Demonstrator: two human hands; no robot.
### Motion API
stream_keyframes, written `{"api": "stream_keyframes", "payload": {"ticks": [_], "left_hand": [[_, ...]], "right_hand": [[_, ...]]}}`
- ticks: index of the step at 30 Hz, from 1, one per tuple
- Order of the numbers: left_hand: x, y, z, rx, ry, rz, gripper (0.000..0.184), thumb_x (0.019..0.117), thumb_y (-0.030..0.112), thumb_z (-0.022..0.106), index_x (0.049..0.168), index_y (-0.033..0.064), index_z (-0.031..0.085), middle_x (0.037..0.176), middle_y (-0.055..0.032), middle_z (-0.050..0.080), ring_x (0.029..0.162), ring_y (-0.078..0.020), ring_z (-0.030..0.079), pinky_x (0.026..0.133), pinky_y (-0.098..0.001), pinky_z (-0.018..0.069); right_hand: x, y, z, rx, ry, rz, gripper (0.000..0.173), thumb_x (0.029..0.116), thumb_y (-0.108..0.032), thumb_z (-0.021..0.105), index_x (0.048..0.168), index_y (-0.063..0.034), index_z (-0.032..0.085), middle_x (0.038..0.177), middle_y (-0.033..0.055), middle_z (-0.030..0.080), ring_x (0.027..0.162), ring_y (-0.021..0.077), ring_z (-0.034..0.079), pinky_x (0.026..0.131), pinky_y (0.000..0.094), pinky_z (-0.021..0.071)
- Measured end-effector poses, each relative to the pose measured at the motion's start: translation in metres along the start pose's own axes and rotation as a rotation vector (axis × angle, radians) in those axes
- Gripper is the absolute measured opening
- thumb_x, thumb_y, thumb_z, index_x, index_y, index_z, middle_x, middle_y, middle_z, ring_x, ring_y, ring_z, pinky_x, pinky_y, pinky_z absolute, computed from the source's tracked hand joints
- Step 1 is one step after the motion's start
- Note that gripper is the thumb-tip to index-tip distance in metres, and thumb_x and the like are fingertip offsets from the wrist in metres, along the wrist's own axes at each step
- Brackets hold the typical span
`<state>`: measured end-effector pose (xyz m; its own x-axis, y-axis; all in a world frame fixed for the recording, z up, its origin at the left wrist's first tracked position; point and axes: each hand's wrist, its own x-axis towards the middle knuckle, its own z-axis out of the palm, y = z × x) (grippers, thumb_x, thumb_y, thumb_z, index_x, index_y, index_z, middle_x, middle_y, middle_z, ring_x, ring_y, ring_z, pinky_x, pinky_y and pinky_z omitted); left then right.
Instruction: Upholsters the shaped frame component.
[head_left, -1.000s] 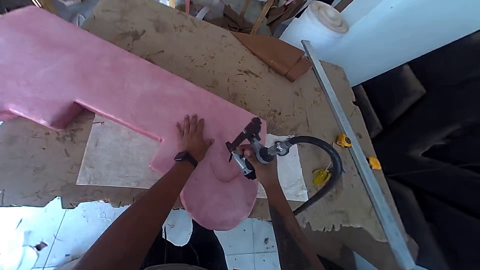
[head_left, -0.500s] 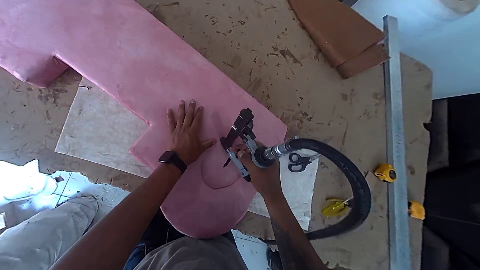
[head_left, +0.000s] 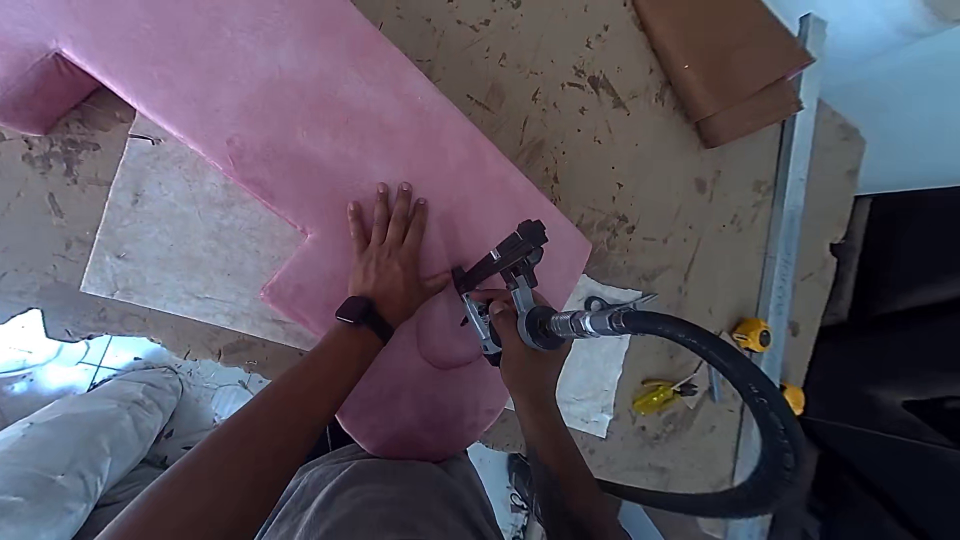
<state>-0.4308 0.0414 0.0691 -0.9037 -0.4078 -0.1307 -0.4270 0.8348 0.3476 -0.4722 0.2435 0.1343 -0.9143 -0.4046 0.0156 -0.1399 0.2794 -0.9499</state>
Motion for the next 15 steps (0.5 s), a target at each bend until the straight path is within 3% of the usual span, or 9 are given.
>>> {"api": "stream_keyframes", "payload": {"ticks": [5, 13, 15], "left_hand": [[-0.004, -0.002, 0.001, 0.010, -0.007, 0.004, 0.120, 0.0727, 0.093, 0.050, 0.166, 0.0229, 0.023, 0.175, -0.0028, 0.004, 0.160, -0.0333, -0.006, 0.122, -0.0712, -0.0072], [0.001, 0.001, 0.001, 0.024, -0.001, -0.008, 0.121, 0.0713, 0.095, 0.050, 0.165, 0.0233, 0.024, 0.175, -0.0032, 0.004, 0.160, -0.0334, -0.007, 0.121, -0.0717, -0.0074], [0.001, 0.001, 0.000, 0.035, 0.007, -0.007, 0.122, 0.0702, 0.096, 0.050, 0.165, 0.0233, 0.024, 0.175, -0.0034, 0.004, 0.160, -0.0331, -0.007, 0.122, -0.0719, -0.0062]], "right_hand": [[-0.007, 0.006, -0.001, 0.071, 0.004, -0.026, 0.012, 0.0927, -0.008, 0.065, 0.102, -0.0017, 0.068, 0.099, 0.0149, 0.075, 0.088, 0.0270, 0.073, 0.077, 0.0388, 0.0621], [0.001, 0.007, -0.002, 0.026, 0.027, -0.046, 0.010, 0.0927, -0.012, 0.069, 0.099, -0.0047, 0.069, 0.090, 0.0105, 0.075, 0.080, 0.0239, 0.074, 0.071, 0.0397, 0.0630], [0.006, 0.006, -0.003, 0.049, 0.011, -0.057, 0.009, 0.0920, -0.009, 0.067, 0.096, -0.0020, 0.069, 0.090, 0.0128, 0.076, 0.080, 0.0248, 0.074, 0.071, 0.0398, 0.0628]]}}
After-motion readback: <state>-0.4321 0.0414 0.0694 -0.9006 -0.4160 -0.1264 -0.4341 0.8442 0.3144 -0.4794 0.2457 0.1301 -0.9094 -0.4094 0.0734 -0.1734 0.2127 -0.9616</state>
